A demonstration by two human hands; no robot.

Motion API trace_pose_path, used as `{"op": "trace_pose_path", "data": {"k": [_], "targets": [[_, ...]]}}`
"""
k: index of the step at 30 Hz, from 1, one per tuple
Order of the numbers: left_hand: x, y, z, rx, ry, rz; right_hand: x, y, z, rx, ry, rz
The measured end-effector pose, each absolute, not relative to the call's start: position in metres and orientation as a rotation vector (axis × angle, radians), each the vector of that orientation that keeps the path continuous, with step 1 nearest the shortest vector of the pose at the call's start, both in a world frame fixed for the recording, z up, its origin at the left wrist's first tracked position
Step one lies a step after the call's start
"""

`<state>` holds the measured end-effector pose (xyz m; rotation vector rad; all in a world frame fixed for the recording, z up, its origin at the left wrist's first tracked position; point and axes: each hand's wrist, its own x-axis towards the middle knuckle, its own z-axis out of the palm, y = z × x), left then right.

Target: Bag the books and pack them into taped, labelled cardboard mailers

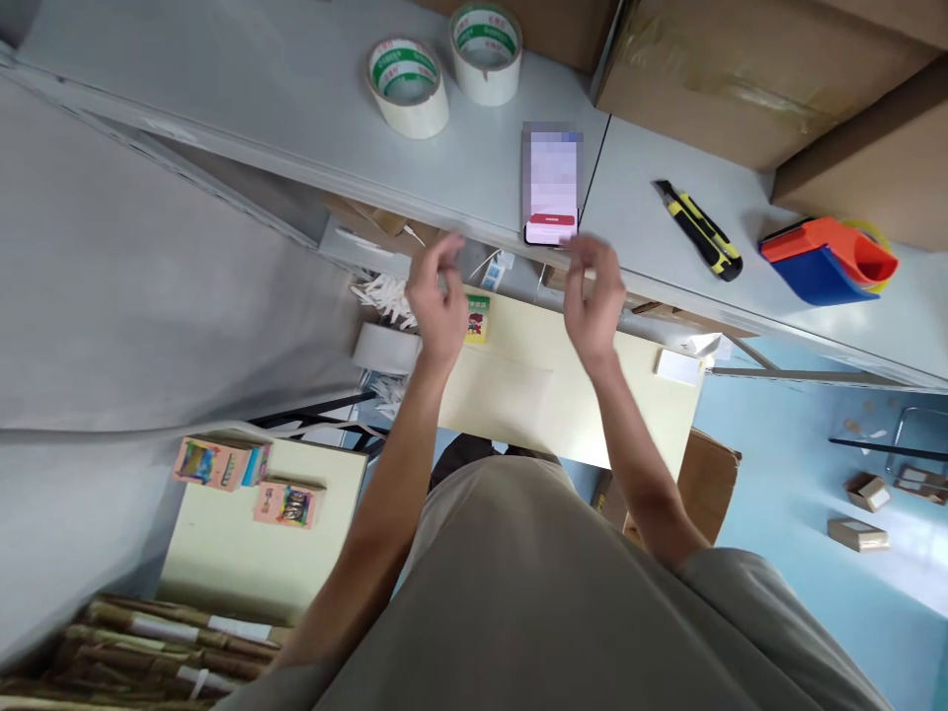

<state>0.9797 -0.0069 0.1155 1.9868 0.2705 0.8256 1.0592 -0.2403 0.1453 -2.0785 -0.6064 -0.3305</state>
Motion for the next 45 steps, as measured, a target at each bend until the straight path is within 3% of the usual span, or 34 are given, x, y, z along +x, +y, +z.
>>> {"op": "trace_pose_path", "data": {"k": [5,8,10,18,26,33,41,45], "targets": [[0.850,-0.011,0.003,2.216,0.863,0.139,0.927,-0.286,0.049,-2.389,-0.085,0.433],[0.806,-0.026,-0.034,2.288,0.860,-0.244,0.883,-0.298,0.000,-2.504,0.274,0.840],[0.792,-0.038,-0.044,2.312,0.787,-0.360,0.867,-0.297,-0.018,-2.508,0.439,0.916],[0.783,-0.038,-0.059,2.276,0.690,-0.352,0.851,-0.275,-0.038,-2.545,0.766,0.577],[0.781,-0.024,-0.066,2.158,0.747,-0.231,0.834,-0.260,-0.014,-2.553,0.676,0.596],[0.781,-0.013,-0.058,1.894,0.805,-0.163,0.830,-0.242,0.043,-2.639,0.211,0.244],[0.802,-0.011,-0.021,1.680,0.742,0.148,0.831,-0.224,0.135,-2.355,-0.123,-0.123],[0.816,-0.020,0.010,1.578,0.583,0.269,0.841,-0.259,0.195,-2.255,-0.133,-0.203]]}}
